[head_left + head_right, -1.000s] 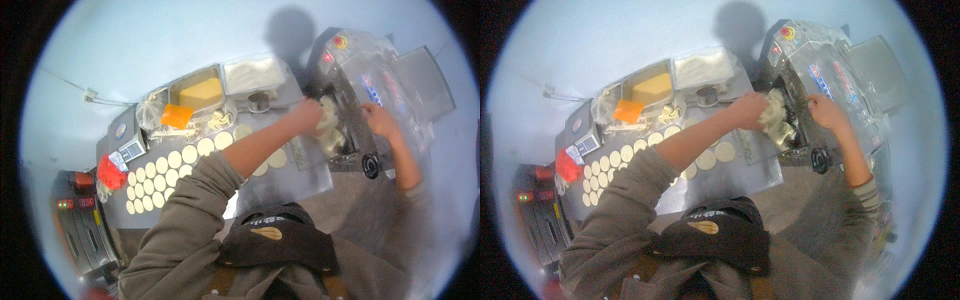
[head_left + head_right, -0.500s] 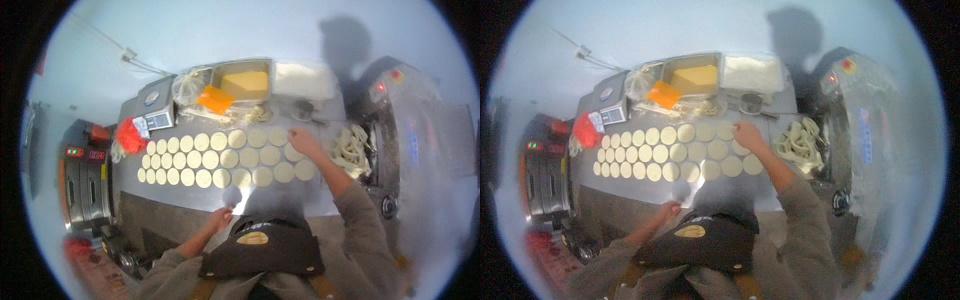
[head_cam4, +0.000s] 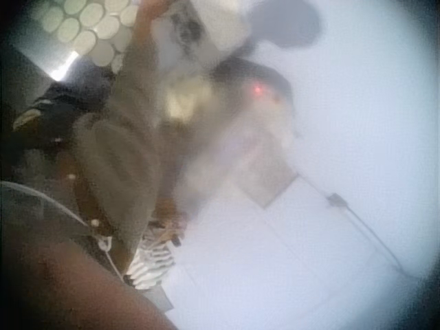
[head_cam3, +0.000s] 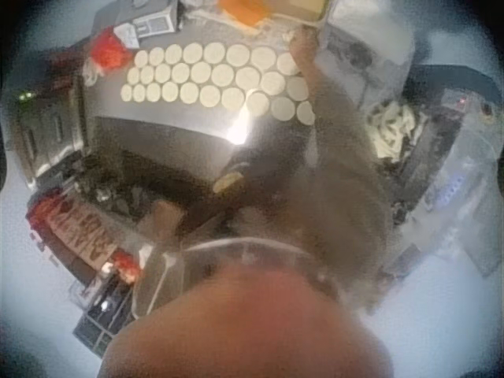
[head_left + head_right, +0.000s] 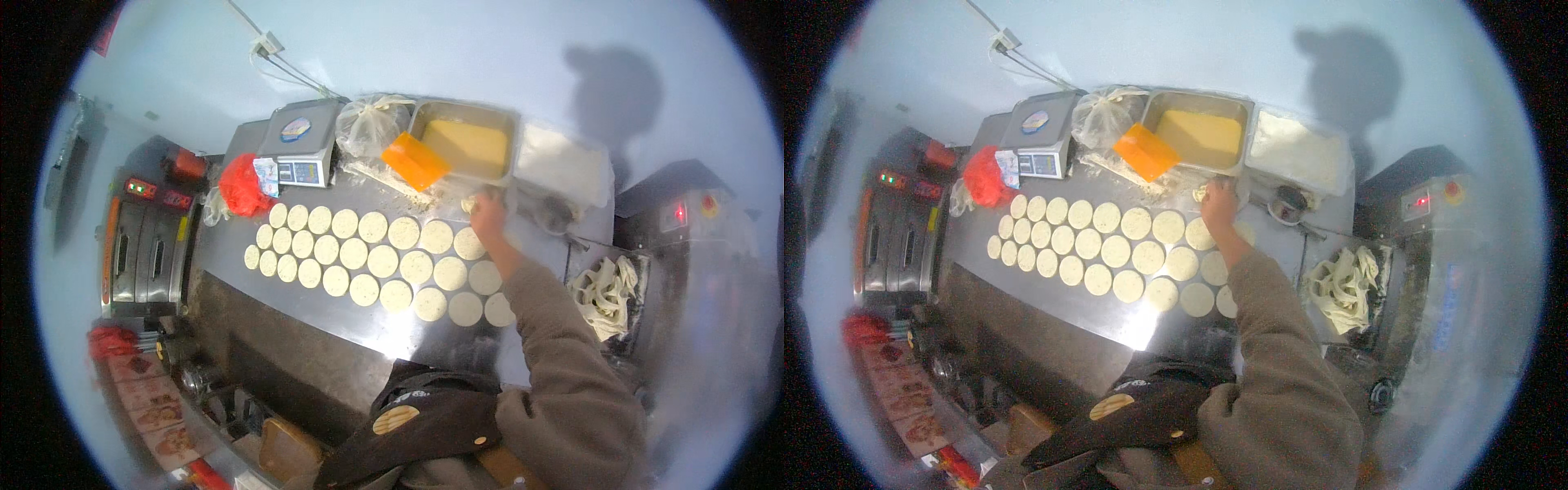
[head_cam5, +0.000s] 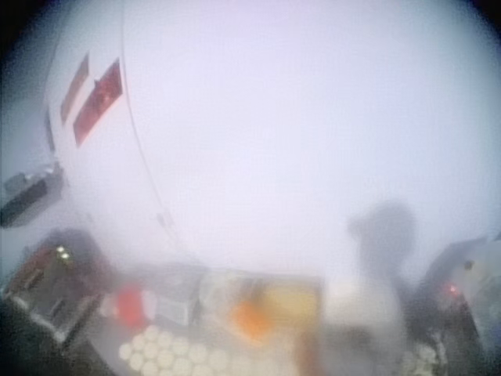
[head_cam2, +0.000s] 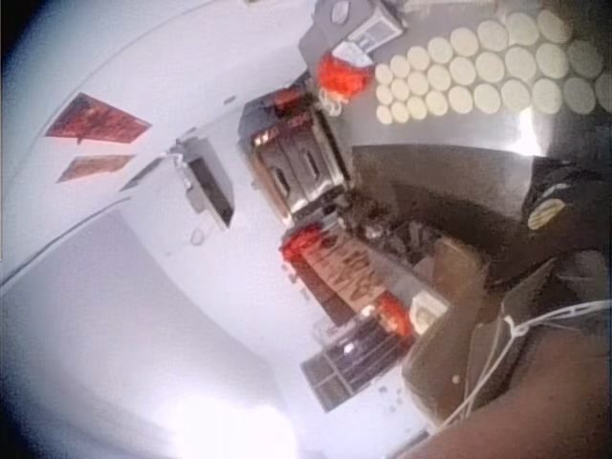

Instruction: The person cuts circular pieces from a sheet of dough using a round cutter, then arranges them on a baking tray. They also weigh some dough pieces on a digital scale and place them on the tray.

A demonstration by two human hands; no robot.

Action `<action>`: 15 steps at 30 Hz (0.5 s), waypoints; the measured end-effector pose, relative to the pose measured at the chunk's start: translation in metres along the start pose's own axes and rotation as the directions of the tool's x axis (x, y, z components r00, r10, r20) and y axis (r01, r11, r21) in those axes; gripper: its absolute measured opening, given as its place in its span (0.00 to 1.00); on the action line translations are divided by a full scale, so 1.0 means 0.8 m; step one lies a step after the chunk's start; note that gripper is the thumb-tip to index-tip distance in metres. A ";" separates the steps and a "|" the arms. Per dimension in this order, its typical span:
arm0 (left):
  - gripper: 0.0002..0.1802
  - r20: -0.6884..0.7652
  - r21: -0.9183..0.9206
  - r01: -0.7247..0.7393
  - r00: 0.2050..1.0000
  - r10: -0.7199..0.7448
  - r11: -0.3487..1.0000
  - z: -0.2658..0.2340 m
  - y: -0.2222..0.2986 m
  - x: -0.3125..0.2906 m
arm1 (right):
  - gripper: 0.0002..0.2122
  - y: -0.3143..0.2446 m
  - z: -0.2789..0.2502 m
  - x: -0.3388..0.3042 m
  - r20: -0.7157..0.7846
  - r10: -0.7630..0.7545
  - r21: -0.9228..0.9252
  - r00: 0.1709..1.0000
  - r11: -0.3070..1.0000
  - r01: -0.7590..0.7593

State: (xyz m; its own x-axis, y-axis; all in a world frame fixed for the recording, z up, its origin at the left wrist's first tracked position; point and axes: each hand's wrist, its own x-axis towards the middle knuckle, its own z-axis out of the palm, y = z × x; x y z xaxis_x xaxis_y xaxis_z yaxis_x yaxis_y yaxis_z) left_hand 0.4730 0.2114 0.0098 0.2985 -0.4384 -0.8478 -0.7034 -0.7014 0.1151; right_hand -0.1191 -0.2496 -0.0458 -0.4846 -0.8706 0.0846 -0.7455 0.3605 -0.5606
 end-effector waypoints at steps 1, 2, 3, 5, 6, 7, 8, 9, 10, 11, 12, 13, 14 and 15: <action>0.23 0.011 -0.017 0.003 1.000 -0.003 1.000 0.001 0.003 0.001 | 0.19 0.009 -0.012 -0.011 -0.005 0.028 0.094 1.000 0.995 -0.027; 0.23 0.017 -0.031 0.005 1.000 -0.005 0.999 -0.001 0.008 0.006 | 0.17 0.016 -0.028 -0.025 -0.106 -0.027 0.198 0.994 0.979 0.048; 0.23 0.021 -0.042 -0.001 1.000 0.002 0.999 -0.005 0.012 0.010 | 0.16 0.025 -0.049 -0.044 -0.180 -0.029 0.273 0.983 0.959 0.079; 0.23 0.027 -0.059 -0.014 1.000 0.016 0.998 -0.014 0.021 0.019 | 0.15 0.048 -0.103 -0.079 -0.298 -0.007 0.364 0.955 0.924 0.120; 0.24 0.028 -0.064 -0.023 0.999 0.024 0.998 -0.020 0.026 0.024 | 0.16 0.065 -0.138 -0.098 -0.339 0.018 0.386 0.941 0.914 0.122; 0.24 0.030 -0.064 -0.032 0.999 0.034 0.997 -0.024 0.032 0.029 | 0.17 0.085 -0.174 -0.116 -0.494 0.032 0.305 0.869 0.942 0.138; 0.24 0.031 -0.059 -0.040 0.999 0.042 0.997 -0.030 0.037 0.034 | 0.19 0.109 -0.212 -0.138 -0.623 0.039 0.215 0.781 0.969 0.123; 0.24 0.035 -0.054 -0.054 0.998 0.056 0.997 -0.034 0.044 0.039 | 0.19 0.136 -0.249 -0.161 -0.637 0.123 0.242 0.761 0.969 0.047; 0.24 0.040 -0.060 -0.058 0.997 0.060 0.997 -0.038 0.051 0.043 | 0.20 0.165 -0.282 -0.185 -0.640 0.207 0.269 0.740 0.962 -0.037; 0.24 0.046 -0.060 -0.067 0.997 0.070 0.996 -0.040 0.059 0.048 | 0.19 0.194 -0.307 -0.208 -0.647 0.199 0.131 0.736 0.980 -0.150; 0.24 0.047 -0.062 -0.074 0.996 0.077 0.995 -0.041 0.066 0.052 | 0.19 0.223 -0.325 -0.228 -0.650 0.190 -0.005 0.736 0.967 -0.254; 0.24 0.052 -0.061 -0.080 0.995 0.083 0.995 -0.041 0.072 0.054 | 0.18 0.248 -0.333 -0.250 -0.649 0.203 -0.121 0.734 0.924 -0.362; 0.24 0.058 -0.060 -0.087 0.994 0.090 0.994 -0.041 0.078 0.057 | 0.18 0.267 -0.329 -0.274 -0.577 0.173 -0.266 0.798 0.884 -0.384; 0.24 0.065 -0.059 -0.094 0.993 0.098 0.994 -0.040 0.082 0.058 | 0.18 0.283 -0.321 -0.287 -0.486 0.201 -0.389 0.851 0.822 -0.416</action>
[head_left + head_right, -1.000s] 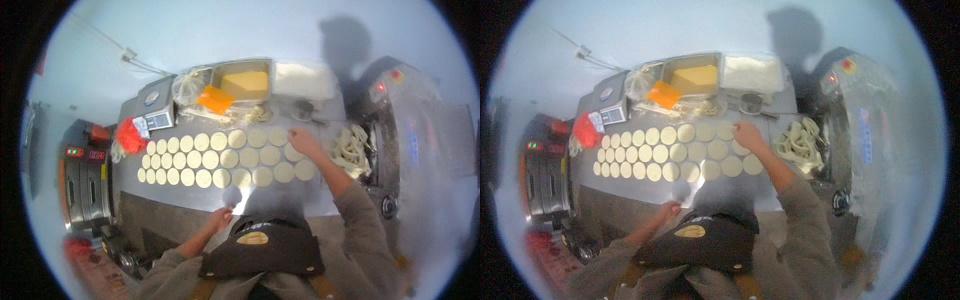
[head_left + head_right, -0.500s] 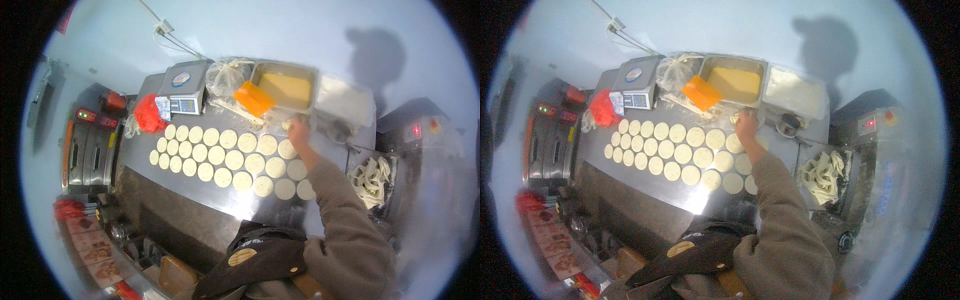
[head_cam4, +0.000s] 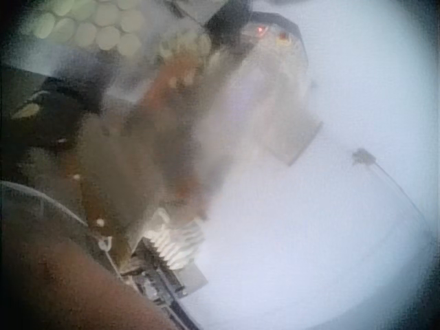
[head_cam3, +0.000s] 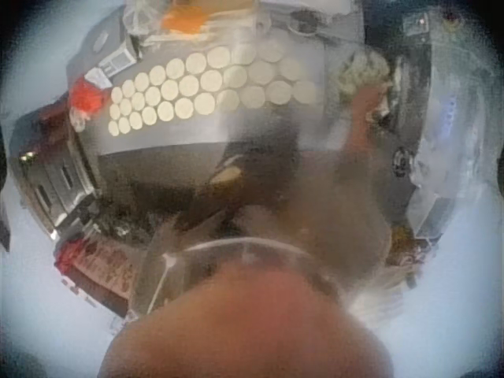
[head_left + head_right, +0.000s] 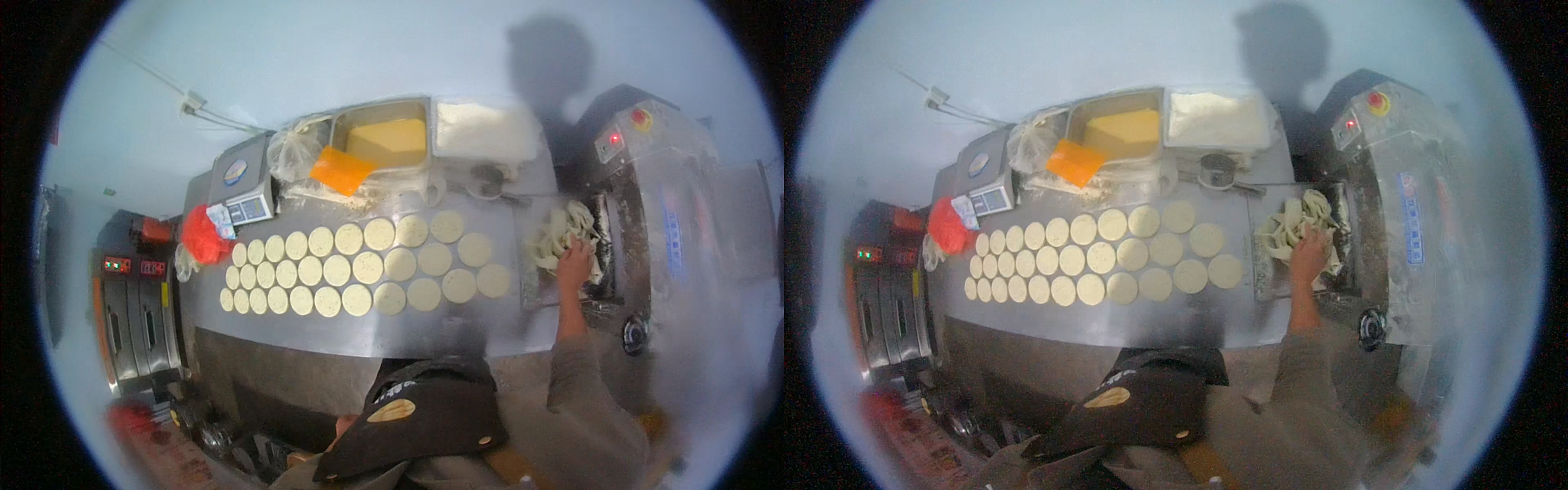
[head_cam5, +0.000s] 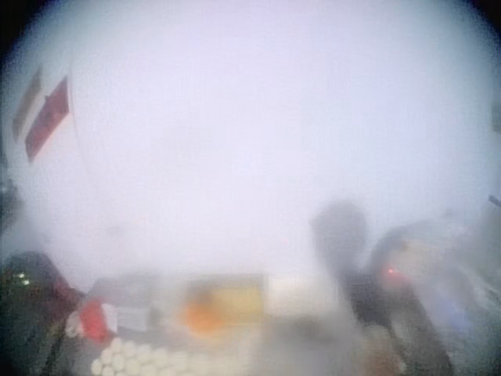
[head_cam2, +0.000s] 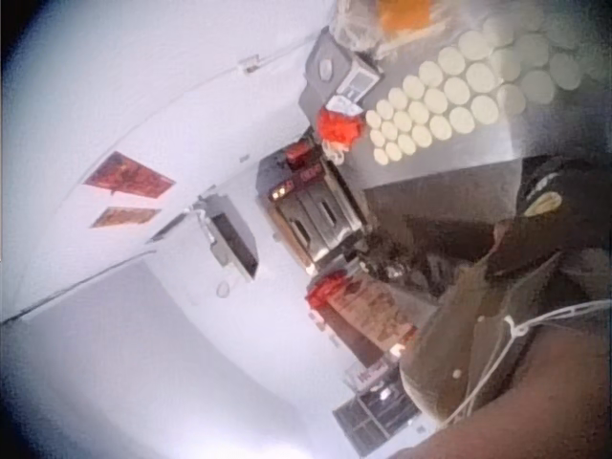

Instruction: The person cuts circular pieces from a sheet of dough using a round cutter, then arranges them on a baking tray. They also weigh some dough pieces on a digital scale and place them on the tray.

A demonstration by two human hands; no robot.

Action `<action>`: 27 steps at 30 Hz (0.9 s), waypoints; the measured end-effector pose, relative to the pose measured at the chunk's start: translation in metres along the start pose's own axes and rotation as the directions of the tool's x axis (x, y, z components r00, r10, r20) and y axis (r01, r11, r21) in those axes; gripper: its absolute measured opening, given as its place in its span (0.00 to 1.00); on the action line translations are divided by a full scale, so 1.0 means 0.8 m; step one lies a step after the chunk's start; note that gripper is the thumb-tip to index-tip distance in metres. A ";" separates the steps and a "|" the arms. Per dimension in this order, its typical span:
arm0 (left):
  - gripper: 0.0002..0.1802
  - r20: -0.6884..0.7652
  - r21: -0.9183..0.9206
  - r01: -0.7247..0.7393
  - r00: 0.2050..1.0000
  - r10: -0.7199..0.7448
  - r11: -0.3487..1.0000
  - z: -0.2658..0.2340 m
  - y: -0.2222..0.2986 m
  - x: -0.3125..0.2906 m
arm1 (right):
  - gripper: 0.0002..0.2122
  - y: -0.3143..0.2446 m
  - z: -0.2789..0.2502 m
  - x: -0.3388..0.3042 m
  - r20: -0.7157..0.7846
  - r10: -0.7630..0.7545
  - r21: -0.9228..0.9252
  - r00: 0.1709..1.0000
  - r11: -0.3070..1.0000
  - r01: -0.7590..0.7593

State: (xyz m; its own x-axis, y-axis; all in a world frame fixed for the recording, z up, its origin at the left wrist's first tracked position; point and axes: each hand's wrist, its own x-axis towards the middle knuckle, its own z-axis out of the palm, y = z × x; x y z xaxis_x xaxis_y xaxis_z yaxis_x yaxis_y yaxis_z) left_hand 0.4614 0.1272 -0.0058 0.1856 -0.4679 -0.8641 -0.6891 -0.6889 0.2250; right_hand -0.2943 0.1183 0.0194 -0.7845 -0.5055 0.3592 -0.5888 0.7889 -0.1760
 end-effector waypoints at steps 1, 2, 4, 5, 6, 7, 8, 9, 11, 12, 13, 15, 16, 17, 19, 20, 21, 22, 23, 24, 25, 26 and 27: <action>0.24 0.006 -0.008 -0.005 1.000 0.006 1.000 0.002 0.002 0.002 | 0.19 0.010 0.014 0.000 0.145 -0.004 -0.135 0.989 0.991 0.024; 0.24 0.015 -0.011 -0.008 1.000 0.008 1.000 0.003 0.004 0.005 | 0.19 0.013 0.026 -0.001 0.254 0.062 -0.042 0.965 0.998 -0.053; 0.24 0.033 -0.025 -0.002 0.999 0.003 1.000 0.006 -0.003 0.007 | 0.20 0.011 0.041 -0.007 0.208 0.222 0.052 0.953 0.970 -0.238; 0.25 0.040 -0.032 -0.006 0.999 0.007 0.999 0.008 -0.009 0.009 | 0.20 0.002 0.044 -0.010 0.249 0.326 0.068 0.912 0.933 -0.352; 0.25 0.047 -0.047 -0.005 0.999 0.007 0.999 0.007 -0.014 0.012 | 0.19 -0.010 0.045 -0.012 0.180 0.303 0.173 0.936 0.927 -0.334; 0.25 0.054 -0.069 -0.003 0.999 0.007 0.998 0.007 -0.023 0.014 | 0.19 -0.017 0.036 -0.024 0.139 0.291 0.259 0.947 0.912 -0.318; 0.25 0.061 -0.092 -0.002 0.998 0.007 0.996 0.004 -0.032 0.017 | 0.19 -0.027 0.023 -0.043 0.105 0.274 0.330 0.956 0.897 -0.293; 0.25 0.066 -0.124 0.003 0.998 0.005 0.992 0.001 -0.043 0.020 | 0.19 -0.042 0.013 -0.062 0.145 0.260 0.446 0.955 0.844 -0.298; 0.25 0.077 -0.196 0.009 0.997 0.007 0.981 -0.005 -0.064 0.027 | 0.18 -0.082 -0.003 -0.104 0.195 0.183 0.528 0.964 0.808 -0.260; 0.25 0.073 -0.222 0.001 0.997 0.015 0.975 -0.009 -0.073 0.032 | 0.17 -0.106 -0.007 -0.127 0.236 0.149 0.514 0.960 0.820 -0.253; 0.25 0.060 -0.224 -0.006 0.998 0.020 0.975 -0.015 -0.079 0.037 | 0.15 -0.135 -0.012 -0.155 0.220 -0.012 0.571 0.976 0.812 -0.118; 0.24 -0.014 -0.107 -0.028 1.000 0.027 0.994 -0.027 -0.083 0.047 | 0.12 -0.196 -0.023 -0.206 0.202 -0.306 0.690 0.930 0.719 0.087; 0.23 -0.059 -0.031 -0.040 0.998 0.038 0.999 -0.035 -0.081 0.050 | 0.10 -0.230 -0.031 -0.239 0.172 -0.452 0.746 0.876 0.640 0.184; 0.22 -0.091 0.055 -0.041 0.995 0.045 0.998 -0.043 -0.074 0.051 | 0.08 -0.268 -0.037 -0.272 0.251 -0.501 0.797 0.829 0.592 0.116; 0.23 -0.221 -0.015 -0.233 0.949 0.224 0.972 -0.065 -0.052 0.040 | 0.07 -0.343 -0.053 -0.336 0.388 -0.637 0.835 0.666 0.549 0.038; 0.25 -0.299 0.148 -0.423 0.842 0.448 0.894 -0.082 -0.034 0.029 | 0.07 -0.384 -0.057 -0.364 0.437 -0.713 0.836 0.548 0.546 0.044; 0.28 -0.326 0.312 -0.540 0.712 0.622 0.782 -0.098 -0.016 0.016 | 0.07 -0.426 -0.059 -0.393 0.447 -0.786 0.836 0.427 0.537 0.114; 0.32 -0.307 0.373 -0.671 0.562 0.768 0.640 -0.117 0.010 0.005 | 0.09 -0.468 -0.058 -0.421 0.460 -0.839 0.834 0.291 0.521 0.183; 0.37 -0.267 0.427 -0.759 0.412 0.871 0.491 -0.137 0.037 -0.008 | 0.10 -0.511 -0.057 -0.450 0.387 -0.900 0.855 0.199 0.431 0.287; 0.40 -0.211 0.424 -0.839 0.273 0.938 0.340 -0.155 0.066 -0.021 | 0.12 -0.554 -0.055 -0.476 0.283 -0.953 0.872 0.111 0.304 0.383; 0.43 -0.174 0.416 -0.896 0.091 0.981 0.156 -0.178 0.094 -0.033 | 0.13 -0.600 -0.054 -0.503 0.304 -0.941 0.912 0.149 0.333 0.239; 0.44 -0.184 0.434 -0.873 0.156 0.971 0.222 -0.206 0.113 -0.042 | 0.13 -0.639 -0.057 -0.528 0.383 -0.906 0.908 0.183 0.405 0.106; 0.45 -0.212 0.445 -0.854 0.193 0.958 0.270 -0.231 0.127 -0.050 | 0.11 -0.673 -0.061 -0.544 0.128 -0.982 0.885 0.139 0.049 -0.463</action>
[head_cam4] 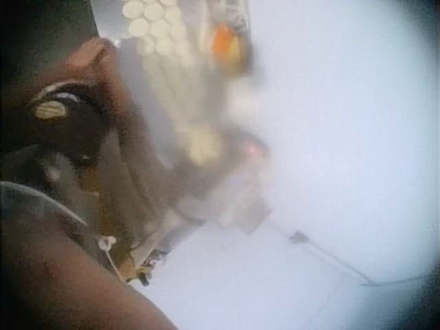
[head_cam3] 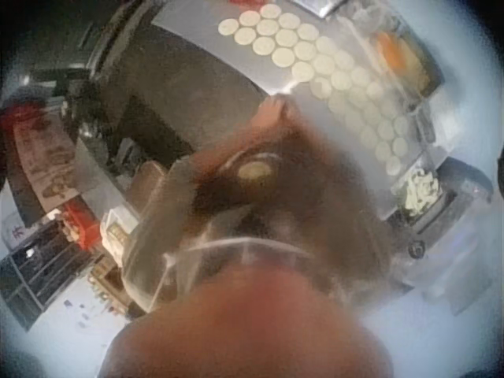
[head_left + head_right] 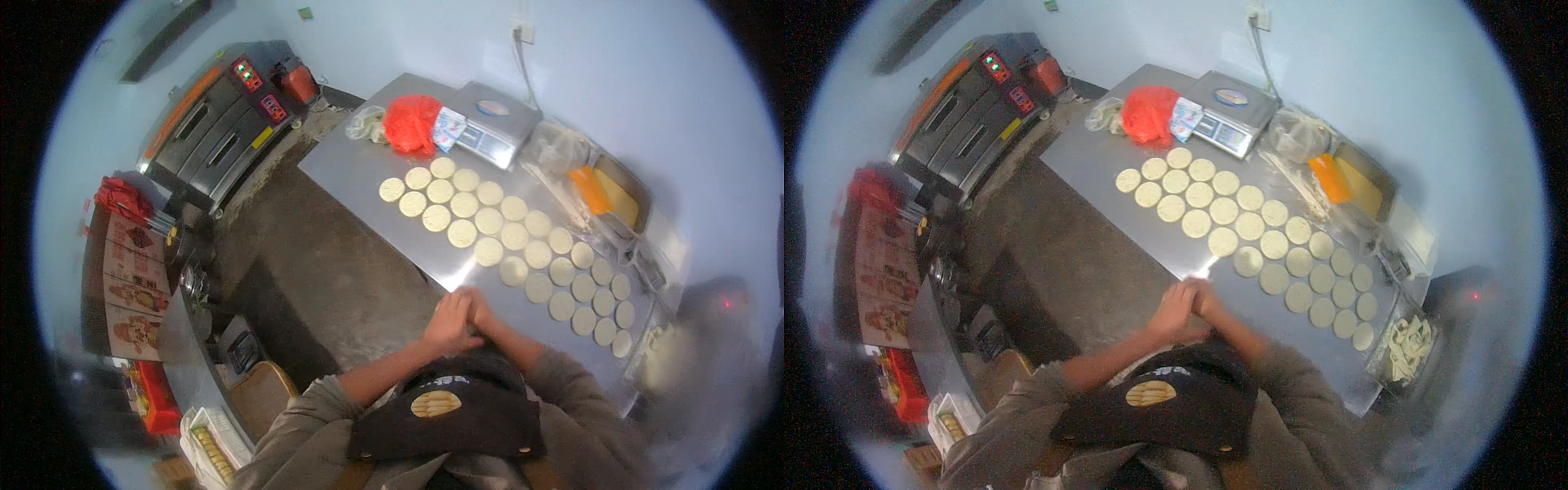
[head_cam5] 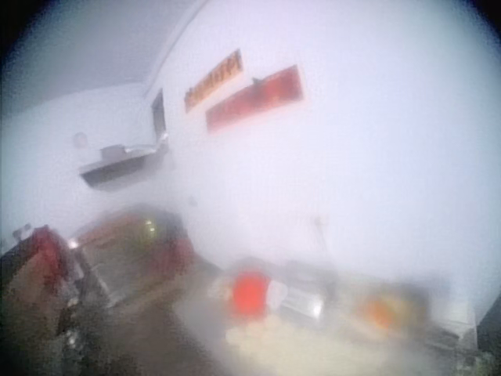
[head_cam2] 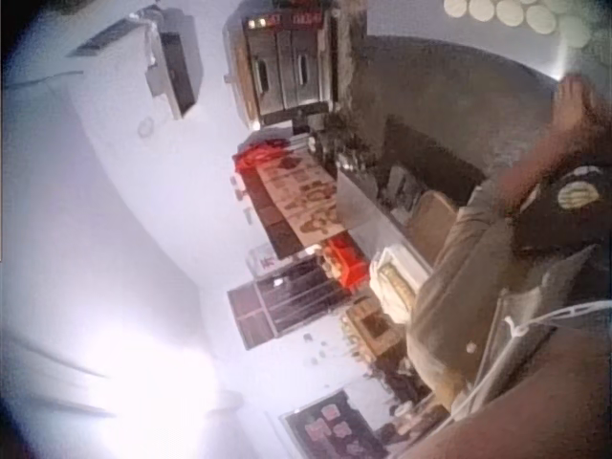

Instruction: The person cuts circular pieces from a sheet of dough using a round cutter, then arranges them on a baking tray. They also weigh some dough pieces on a digital scale and place them on the tray.

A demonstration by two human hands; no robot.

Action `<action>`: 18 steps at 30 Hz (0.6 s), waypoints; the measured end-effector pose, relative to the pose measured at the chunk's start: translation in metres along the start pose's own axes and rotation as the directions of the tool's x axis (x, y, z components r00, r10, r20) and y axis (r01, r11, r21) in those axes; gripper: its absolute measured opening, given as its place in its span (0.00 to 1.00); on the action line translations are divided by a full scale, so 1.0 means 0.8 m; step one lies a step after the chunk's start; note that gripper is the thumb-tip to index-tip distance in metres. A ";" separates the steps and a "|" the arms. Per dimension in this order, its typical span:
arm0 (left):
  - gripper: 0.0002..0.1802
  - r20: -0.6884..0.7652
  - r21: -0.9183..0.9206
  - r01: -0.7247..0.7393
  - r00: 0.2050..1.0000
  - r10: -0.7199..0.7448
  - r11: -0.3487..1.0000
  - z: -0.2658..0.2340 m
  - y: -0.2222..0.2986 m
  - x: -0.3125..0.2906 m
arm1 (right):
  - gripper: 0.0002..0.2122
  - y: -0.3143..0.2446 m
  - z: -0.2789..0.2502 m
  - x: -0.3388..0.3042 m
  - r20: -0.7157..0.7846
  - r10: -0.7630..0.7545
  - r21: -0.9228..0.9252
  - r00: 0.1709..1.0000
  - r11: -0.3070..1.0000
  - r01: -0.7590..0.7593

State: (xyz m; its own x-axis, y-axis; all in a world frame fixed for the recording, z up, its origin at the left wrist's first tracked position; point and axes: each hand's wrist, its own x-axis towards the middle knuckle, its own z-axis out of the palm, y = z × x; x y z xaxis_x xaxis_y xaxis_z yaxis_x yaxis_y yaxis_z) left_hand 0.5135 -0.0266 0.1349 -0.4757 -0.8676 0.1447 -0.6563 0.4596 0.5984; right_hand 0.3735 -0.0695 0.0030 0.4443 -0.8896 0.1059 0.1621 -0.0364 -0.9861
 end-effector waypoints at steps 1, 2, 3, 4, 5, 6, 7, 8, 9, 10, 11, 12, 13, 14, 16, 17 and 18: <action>0.47 -0.063 0.010 0.006 0.998 -0.006 1.000 -0.023 -0.003 0.011 | 0.10 -0.001 0.015 0.040 0.052 -0.054 0.158 0.997 0.986 0.045; 0.48 -0.009 0.042 -0.016 1.000 0.016 0.999 -0.044 -0.011 0.021 | 0.09 -0.005 0.031 0.081 0.097 -0.036 0.155 0.995 0.988 0.021; 0.48 -0.007 0.062 -0.080 0.997 0.080 0.995 -0.063 -0.022 0.032 | 0.09 -0.011 0.042 0.124 0.075 0.117 -0.305 0.990 0.948 -0.089; 0.49 0.003 0.070 -0.136 0.991 0.137 0.988 -0.074 -0.030 0.037 | 0.09 -0.015 0.057 0.155 -0.044 0.284 -0.694 0.958 0.681 -0.234; 0.46 0.051 0.192 -0.298 0.954 0.294 0.935 -0.080 -0.039 0.052 | 0.10 -0.016 0.078 0.184 -0.041 0.237 -0.698 0.971 0.689 -0.197; 0.42 0.008 0.114 -0.363 0.931 0.365 0.925 -0.087 -0.048 0.063 | 0.10 -0.013 0.101 0.216 -0.062 0.220 -0.705 0.974 0.681 -0.199; 0.38 0.043 0.045 -0.398 0.917 0.396 0.916 -0.094 -0.057 0.072 | 0.10 -0.007 0.116 0.244 -0.087 0.204 -0.707 0.975 0.677 -0.204; 0.35 0.111 -0.017 -0.419 0.901 0.419 0.908 -0.104 -0.068 0.085 | 0.11 0.001 0.118 0.275 -0.124 0.241 -0.706 0.963 0.660 -0.256; 0.34 0.070 -0.031 -0.454 0.888 0.455 0.890 -0.117 -0.081 0.100 | 0.12 0.013 0.117 0.313 -0.162 0.271 -0.702 0.949 0.643 -0.304; 0.34 0.065 -0.046 -0.469 0.880 0.471 0.882 -0.128 -0.091 0.112 | 0.13 0.031 0.113 0.347 -0.200 0.302 -0.690 0.932 0.632 -0.353; 0.33 0.063 -0.065 -0.478 0.874 0.482 0.876 -0.138 -0.101 0.122 | 0.14 0.051 0.101 0.384 -0.282 0.299 -0.599 0.912 0.687 -0.410; 0.36 0.028 -0.106 -0.519 0.851 0.524 0.848 -0.147 -0.110 0.138 | 0.14 0.072 0.082 0.422 -0.370 0.304 -0.491 0.878 0.739 -0.462; 0.38 -0.009 -0.140 -0.563 0.823 0.568 0.814 -0.157 -0.122 0.163 | 0.14 0.092 0.060 0.464 -0.480 0.247 -0.441 0.842 0.762 -0.475; 0.41 -0.050 -0.165 -0.610 0.790 0.612 0.775 -0.171 -0.140 0.188 | 0.13 0.111 0.032 0.508 -0.605 0.256 -0.362 0.754 0.756 -0.546; 0.40 0.000 -0.176 -0.521 0.848 0.529 0.835 -0.197 -0.180 0.230 | 0.13 0.138 -0.041 0.583 -0.811 0.169 -0.193 0.560 0.826 -0.530; 0.40 0.011 -0.173 -0.486 0.869 0.495 0.857 -0.208 -0.207 0.254 | 0.14 0.147 -0.077 0.609 -0.862 -0.018 -0.301 0.506 0.822 -0.483; 0.43 0.008 -0.164 -0.400 0.914 0.407 0.902 -0.219 -0.244 0.278 | 0.15 0.153 -0.111 0.636 -0.903 -0.133 -0.346 0.408 0.789 -0.508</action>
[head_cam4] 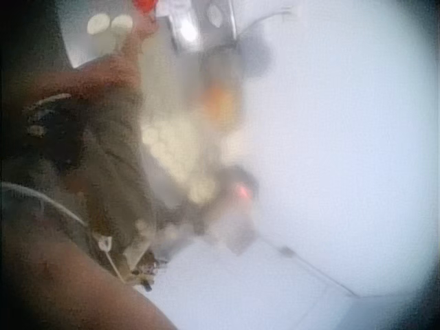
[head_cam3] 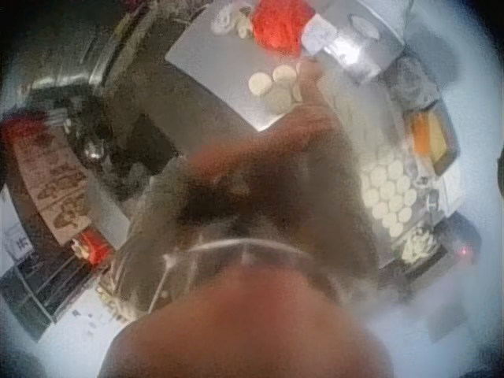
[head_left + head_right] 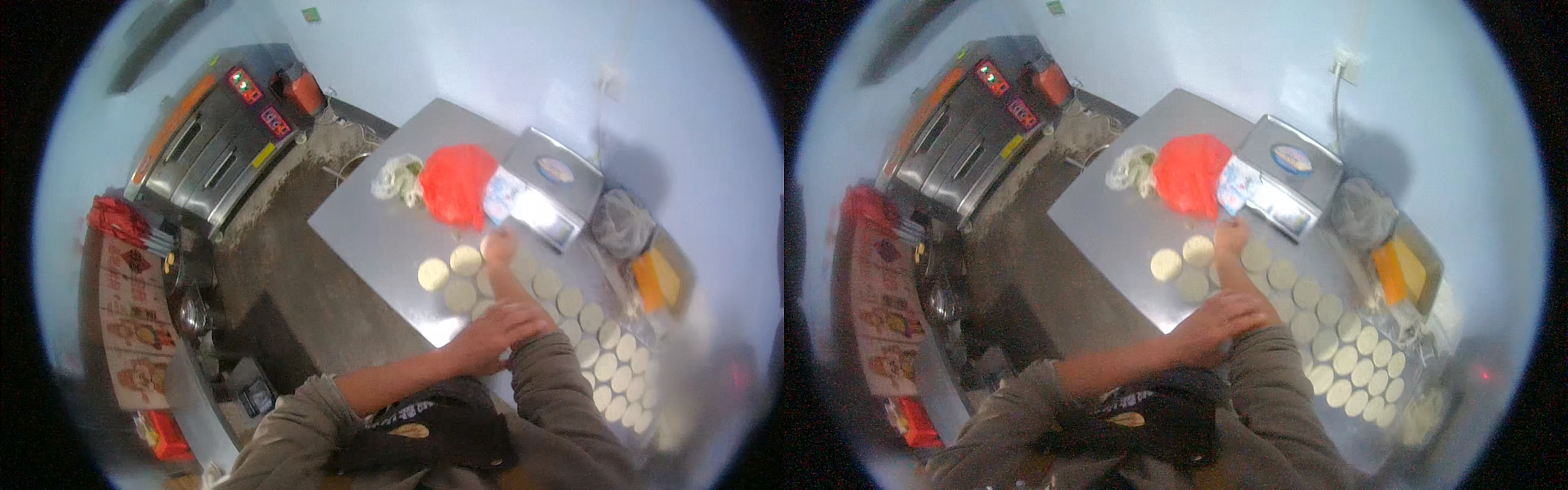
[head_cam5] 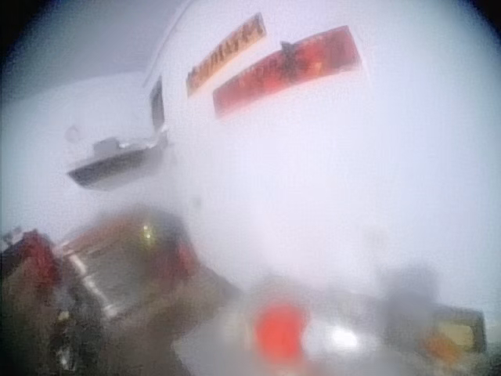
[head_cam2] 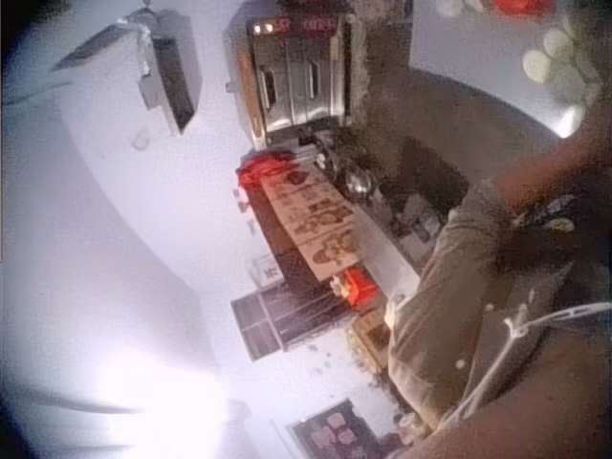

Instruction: The person cuts circular pieces from a sheet of dough using a round cutter, then arranges them on a baking tray. They also weigh some dough pieces on a digital scale and place them on the tray.

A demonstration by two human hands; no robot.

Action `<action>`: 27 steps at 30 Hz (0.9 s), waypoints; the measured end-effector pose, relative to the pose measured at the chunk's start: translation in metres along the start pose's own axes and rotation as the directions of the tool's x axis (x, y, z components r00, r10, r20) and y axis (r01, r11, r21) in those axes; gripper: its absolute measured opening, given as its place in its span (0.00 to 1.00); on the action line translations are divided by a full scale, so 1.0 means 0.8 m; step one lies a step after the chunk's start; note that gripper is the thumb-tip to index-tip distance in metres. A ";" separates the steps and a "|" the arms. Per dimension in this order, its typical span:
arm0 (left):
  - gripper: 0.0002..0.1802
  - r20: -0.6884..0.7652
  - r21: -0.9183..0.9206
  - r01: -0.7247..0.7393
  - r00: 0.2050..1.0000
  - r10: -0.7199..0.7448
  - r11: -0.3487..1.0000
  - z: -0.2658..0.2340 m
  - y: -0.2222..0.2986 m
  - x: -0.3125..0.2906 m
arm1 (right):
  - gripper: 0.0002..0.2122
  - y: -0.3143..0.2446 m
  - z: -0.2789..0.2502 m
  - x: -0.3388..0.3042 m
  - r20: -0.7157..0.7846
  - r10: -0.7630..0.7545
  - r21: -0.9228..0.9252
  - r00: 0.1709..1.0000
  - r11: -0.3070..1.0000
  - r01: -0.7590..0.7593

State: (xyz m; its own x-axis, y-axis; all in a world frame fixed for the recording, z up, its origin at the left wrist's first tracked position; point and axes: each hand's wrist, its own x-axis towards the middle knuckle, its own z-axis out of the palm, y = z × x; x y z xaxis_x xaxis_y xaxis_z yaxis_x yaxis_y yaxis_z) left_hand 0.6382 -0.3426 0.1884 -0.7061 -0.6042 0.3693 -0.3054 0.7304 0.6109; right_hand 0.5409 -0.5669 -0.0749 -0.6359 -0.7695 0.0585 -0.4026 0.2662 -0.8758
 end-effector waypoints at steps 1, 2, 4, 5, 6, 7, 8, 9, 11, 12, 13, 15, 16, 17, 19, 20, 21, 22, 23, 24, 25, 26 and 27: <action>0.46 -0.039 0.006 0.095 0.995 -0.094 0.996 -0.014 -0.045 0.001 | 0.17 0.000 0.011 0.041 -0.109 -0.117 -0.133 0.987 0.986 0.102; 0.50 -0.074 0.001 0.194 0.978 -0.193 0.981 -0.023 -0.088 -0.006 | 0.18 0.002 0.019 0.067 -0.190 -0.153 -0.302 0.970 0.949 0.091; 0.62 -0.162 0.040 0.629 0.771 -0.616 0.776 -0.044 -0.183 -0.026 | 0.19 -0.004 0.034 0.101 -0.167 0.079 -0.034 0.983 0.996 -0.086; 0.64 -0.246 -0.028 0.701 0.686 -0.684 0.713 -0.057 -0.232 -0.038 | 0.19 -0.008 0.036 0.111 -0.090 0.242 0.029 0.966 0.970 -0.240; 0.65 -0.295 -0.119 0.769 0.576 -0.762 0.628 -0.070 -0.279 -0.049 | 0.20 -0.013 0.038 0.116 -0.064 0.242 0.098 0.968 0.967 -0.235; 0.68 -0.362 -0.114 0.805 0.512 -0.779 0.582 -0.082 -0.321 -0.061 | 0.21 -0.017 0.040 0.113 0.004 0.272 0.096 0.962 0.958 -0.271; 0.71 -0.389 -0.157 0.849 0.416 -0.822 0.504 -0.091 -0.356 -0.072 | 0.21 -0.023 0.041 0.105 0.056 0.314 0.088 0.948 0.944 -0.318; 0.71 -0.435 -0.086 0.854 0.431 -0.790 0.513 -0.102 -0.389 -0.079 | 0.22 -0.030 0.043 0.094 0.050 0.202 0.030 0.978 0.979 -0.203; 0.72 -0.505 0.003 0.854 0.450 -0.736 0.520 -0.125 -0.448 -0.085 | 0.20 -0.045 0.049 0.063 0.022 0.078 0.023 0.997 0.997 -0.078; 0.72 -0.464 0.013 0.862 0.453 -0.761 0.506 -0.138 -0.472 -0.085 | 0.16 -0.054 0.056 0.043 0.014 0.134 0.085 0.991 0.987 -0.134; 0.71 -0.460 0.005 0.845 0.477 -0.749 0.535 -0.147 -0.491 -0.083 | 0.14 -0.063 0.060 0.019 0.002 -0.018 0.090 1.000 0.996 0.017; 0.69 -0.452 0.015 0.767 0.578 -0.679 0.642 -0.156 -0.535 -0.063 | 0.11 -0.089 0.081 -0.011 -0.016 -0.047 0.098 0.999 0.994 0.048; 0.68 -0.448 0.031 0.708 0.641 -0.623 0.705 -0.156 -0.550 -0.059 | 0.11 -0.103 0.094 -0.025 -0.018 -0.001 0.095 1.000 0.996 0.003; 0.67 -0.444 0.045 0.644 0.698 -0.562 0.764 -0.157 -0.565 -0.054 | 0.11 -0.117 0.107 -0.034 -0.023 0.028 0.096 0.999 0.995 -0.026; 0.63 -0.347 0.061 0.595 0.766 -0.541 0.802 -0.151 -0.592 -0.032 | 0.13 -0.146 0.135 -0.040 -0.008 0.068 -0.035 0.998 0.997 -0.068; 0.61 -0.304 0.040 0.573 0.788 -0.536 0.819 -0.148 -0.608 -0.014 | 0.14 -0.161 0.153 -0.033 0.002 0.112 -0.110 0.994 0.988 -0.111; 0.59 -0.286 0.046 0.545 0.810 -0.512 0.837 -0.146 -0.620 -0.004 | 0.14 -0.172 0.169 -0.031 -0.006 0.089 -0.074 0.996 0.993 -0.090; 0.57 -0.263 0.023 0.530 0.822 -0.506 0.848 -0.144 -0.631 0.007 | 0.15 -0.183 0.184 -0.027 -0.005 0.109 -0.055 0.994 0.993 -0.109; 0.54 -0.247 0.002 0.511 0.833 -0.495 0.860 -0.143 -0.645 0.024 | 0.16 -0.192 0.201 -0.015 0.008 0.161 -0.042 0.987 0.986 -0.161; 0.52 -0.225 -0.011 0.500 0.842 -0.490 0.866 -0.146 -0.661 0.038 | 0.17 -0.202 0.219 -0.002 -0.040 0.072 -0.014 0.997 0.997 -0.072; 0.52 -0.227 -0.024 0.467 0.859 -0.460 0.884 -0.150 -0.678 0.052 | 0.19 -0.209 0.236 0.014 -0.074 0.020 0.001 0.997 1.000 -0.020; 0.51 -0.227 -0.029 0.443 0.870 -0.438 0.896 -0.153 -0.696 0.068 | 0.21 -0.215 0.249 0.034 -0.097 0.001 0.022 0.995 1.000 0.001; 0.50 -0.228 -0.032 0.419 0.881 -0.415 0.907 -0.158 -0.714 0.083 | 0.22 -0.220 0.260 0.055 -0.077 -0.013 0.027 0.997 1.000 0.015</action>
State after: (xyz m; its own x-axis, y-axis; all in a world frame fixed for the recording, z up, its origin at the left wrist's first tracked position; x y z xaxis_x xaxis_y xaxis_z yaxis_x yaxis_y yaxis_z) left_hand 0.8460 -0.8402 -0.0473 -0.3493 -0.9079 0.2317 -0.5525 0.3992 0.7317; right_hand 0.7202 -0.7684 -0.0180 -0.6796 -0.7257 0.1067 -0.3943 0.2388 -0.8874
